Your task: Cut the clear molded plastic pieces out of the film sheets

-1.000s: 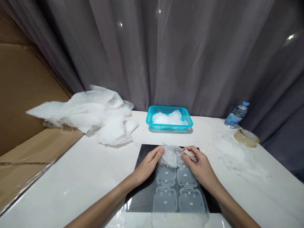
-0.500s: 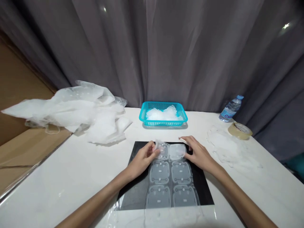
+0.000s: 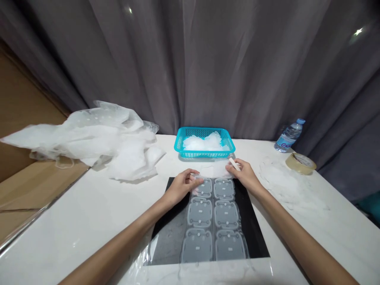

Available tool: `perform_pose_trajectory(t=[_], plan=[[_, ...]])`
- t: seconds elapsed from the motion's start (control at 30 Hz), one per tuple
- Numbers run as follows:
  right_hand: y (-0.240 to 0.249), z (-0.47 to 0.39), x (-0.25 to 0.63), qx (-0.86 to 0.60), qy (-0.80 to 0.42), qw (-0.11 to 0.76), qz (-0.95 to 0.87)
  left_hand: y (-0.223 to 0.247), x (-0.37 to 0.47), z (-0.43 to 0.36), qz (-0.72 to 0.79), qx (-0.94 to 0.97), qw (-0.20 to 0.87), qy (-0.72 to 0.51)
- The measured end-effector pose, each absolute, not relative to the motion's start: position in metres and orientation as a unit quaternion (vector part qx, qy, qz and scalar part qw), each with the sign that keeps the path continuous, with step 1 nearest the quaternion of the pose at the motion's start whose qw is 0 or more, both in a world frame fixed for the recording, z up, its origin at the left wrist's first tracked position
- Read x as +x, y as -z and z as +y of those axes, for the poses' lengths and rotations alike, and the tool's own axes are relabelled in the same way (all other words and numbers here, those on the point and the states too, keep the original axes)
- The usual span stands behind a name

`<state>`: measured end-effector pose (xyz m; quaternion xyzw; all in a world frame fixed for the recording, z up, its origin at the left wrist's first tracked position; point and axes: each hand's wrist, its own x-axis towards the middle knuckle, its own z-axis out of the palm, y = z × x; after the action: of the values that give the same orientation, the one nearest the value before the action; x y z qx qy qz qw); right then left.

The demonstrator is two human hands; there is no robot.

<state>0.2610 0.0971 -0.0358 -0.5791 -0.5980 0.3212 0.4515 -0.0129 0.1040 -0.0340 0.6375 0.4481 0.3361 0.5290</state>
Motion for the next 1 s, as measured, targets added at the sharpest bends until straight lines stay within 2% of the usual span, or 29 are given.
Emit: perform_pose_trajectory(t=[0.27,0.53,0.73,0.8,0.87,0.93,1.0], plan=[[0.043,0.117,0.257,-0.657,-0.216,0.361,-0.625,0.041,-0.018,0.121,0.472,0.677,0.442,-0.352],[0.035,0.116,0.244,-0.684,-0.138,0.280,-0.660,0.032,-0.020,0.118,0.451,0.751,0.380,-0.296],[0.014,0.071,0.242,-0.687,-0.089,0.265,-0.671,0.026,-0.031,0.077,0.471,0.774,0.310,-0.287],[0.007,0.037,0.243,-0.654,-0.114,0.233,-0.711,0.027,-0.038,0.062,0.488,0.769,0.307,-0.277],[0.002,0.003,0.244,-0.616,-0.185,0.176,-0.745,0.028,-0.043,0.055,0.495,0.747,0.356,-0.265],[0.000,-0.024,0.244,-0.614,-0.248,0.150,-0.734,0.026,-0.045,0.057,0.498,0.718,0.420,-0.244],[0.000,-0.040,0.242,-0.633,-0.301,0.134,-0.701,0.020,-0.045,0.060,0.506,0.712,0.435,-0.218]])
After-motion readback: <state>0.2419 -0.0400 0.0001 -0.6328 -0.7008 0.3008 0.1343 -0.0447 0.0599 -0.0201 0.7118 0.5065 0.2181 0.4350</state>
